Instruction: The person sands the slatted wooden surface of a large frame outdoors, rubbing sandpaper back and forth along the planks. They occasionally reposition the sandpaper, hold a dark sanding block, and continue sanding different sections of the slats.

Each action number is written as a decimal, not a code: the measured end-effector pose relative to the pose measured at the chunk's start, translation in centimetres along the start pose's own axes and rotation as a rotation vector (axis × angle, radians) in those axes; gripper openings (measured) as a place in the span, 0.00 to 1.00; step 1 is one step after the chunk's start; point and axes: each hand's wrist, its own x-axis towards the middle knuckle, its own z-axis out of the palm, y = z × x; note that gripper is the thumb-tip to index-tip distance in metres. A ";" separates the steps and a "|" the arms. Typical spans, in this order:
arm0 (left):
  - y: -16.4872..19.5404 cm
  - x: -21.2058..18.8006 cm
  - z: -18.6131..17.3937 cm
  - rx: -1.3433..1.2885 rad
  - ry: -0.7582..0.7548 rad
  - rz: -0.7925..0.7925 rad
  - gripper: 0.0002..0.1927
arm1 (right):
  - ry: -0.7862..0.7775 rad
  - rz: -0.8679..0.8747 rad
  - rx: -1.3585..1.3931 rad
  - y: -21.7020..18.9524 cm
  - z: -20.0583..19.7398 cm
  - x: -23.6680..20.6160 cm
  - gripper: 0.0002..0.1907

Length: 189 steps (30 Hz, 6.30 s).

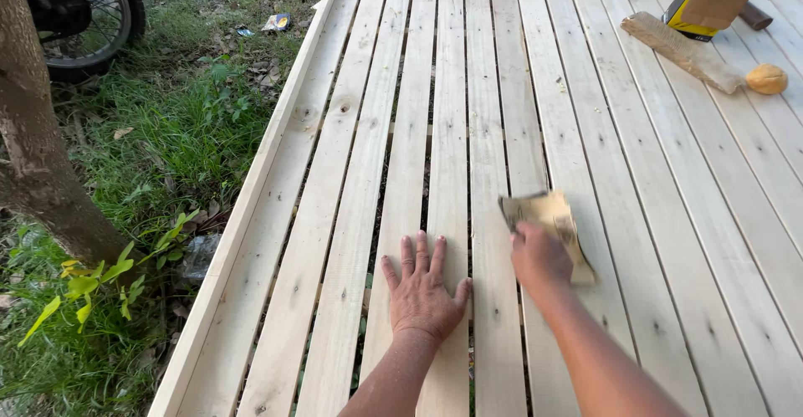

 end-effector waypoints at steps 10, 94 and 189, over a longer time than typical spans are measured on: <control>-0.1 0.1 0.6 -0.013 0.038 0.004 0.42 | -0.024 0.046 -0.067 1.0 -1.0 -9.0 0.11; 0.4 0.2 0.3 0.068 0.005 -0.040 0.39 | 0.350 -0.323 -0.228 20.0 -5.2 -8.9 0.29; 0.4 0.5 1.0 0.090 0.044 -0.049 0.39 | 0.189 0.177 -0.114 25.6 -9.7 -8.4 0.27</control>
